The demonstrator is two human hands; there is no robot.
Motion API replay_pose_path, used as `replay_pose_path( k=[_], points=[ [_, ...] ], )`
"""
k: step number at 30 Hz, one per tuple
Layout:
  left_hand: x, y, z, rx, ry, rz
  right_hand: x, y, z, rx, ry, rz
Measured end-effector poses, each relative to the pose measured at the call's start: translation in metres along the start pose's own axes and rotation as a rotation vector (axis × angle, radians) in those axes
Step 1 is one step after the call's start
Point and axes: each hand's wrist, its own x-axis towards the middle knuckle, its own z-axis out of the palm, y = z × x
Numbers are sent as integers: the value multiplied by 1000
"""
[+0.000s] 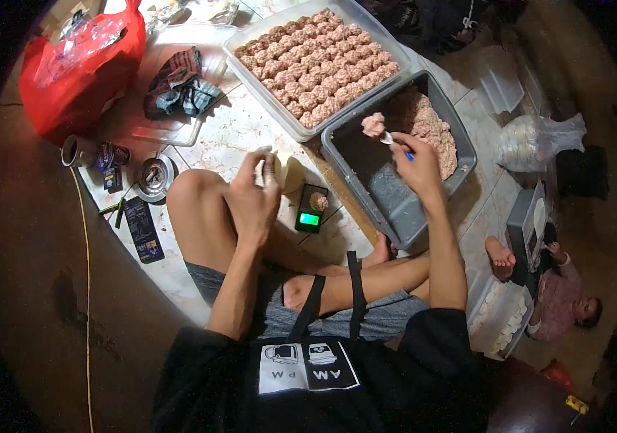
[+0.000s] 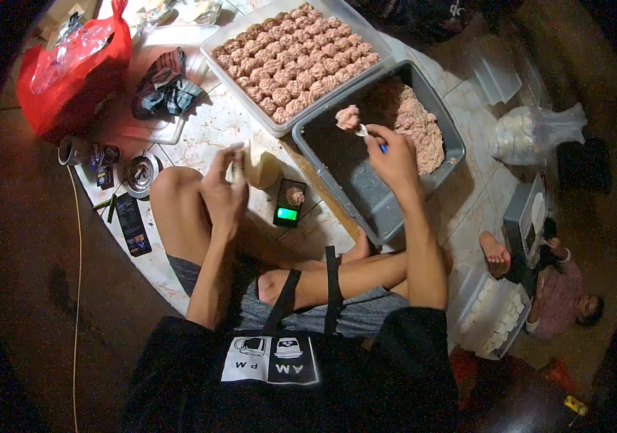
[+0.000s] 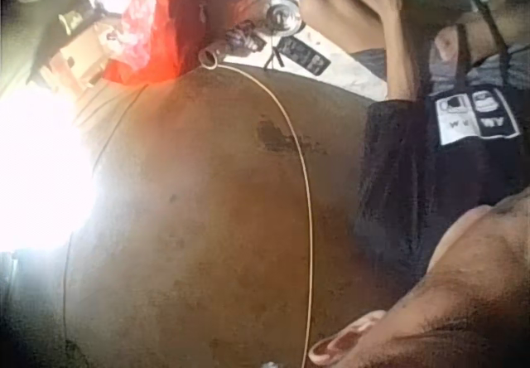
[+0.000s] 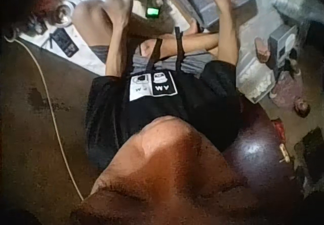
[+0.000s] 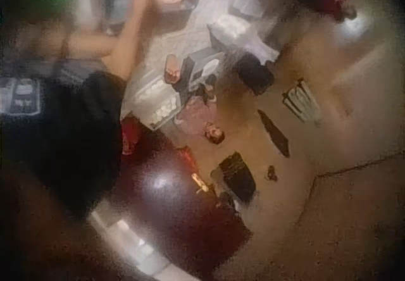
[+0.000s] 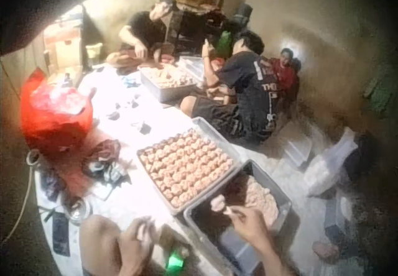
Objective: The person prepares food by using a fork to scoop meat paste from a container onto small pieces of dough, weighing each portion on a digital scale, and then rolling the dough around the meat into balls and placing them into a storage tray. Once the tray is full, the person places a lid on it.
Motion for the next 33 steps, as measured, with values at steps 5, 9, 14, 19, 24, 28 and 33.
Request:
replay_pose_path(
  k=[5,9,14,19,24,28,33],
  points=[
    [22,-23,-30,-1164,-28,-468,-50,-109,-40,79,5,-37],
    [21,1,-13,-1296,-211,-704,-85,-152,-15,32,-16,-164],
    [10,-7,0,-1422,-461,-808,-86,-135,81,-72,-43,-365],
    [4,-38,12,-1529,-314,-936,-100,-140,58,-282,-150,-248],
    [3,-12,13,-1384,-391,-1019,-117,-158,21,-218,-10,-169],
    [-9,-29,14,-1402,-444,-1012,-116,-129,46,-241,-209,-221],
    [-14,-1,21,-1289,-490,-976,-115,-141,42,-152,-117,-146]
  ],
)
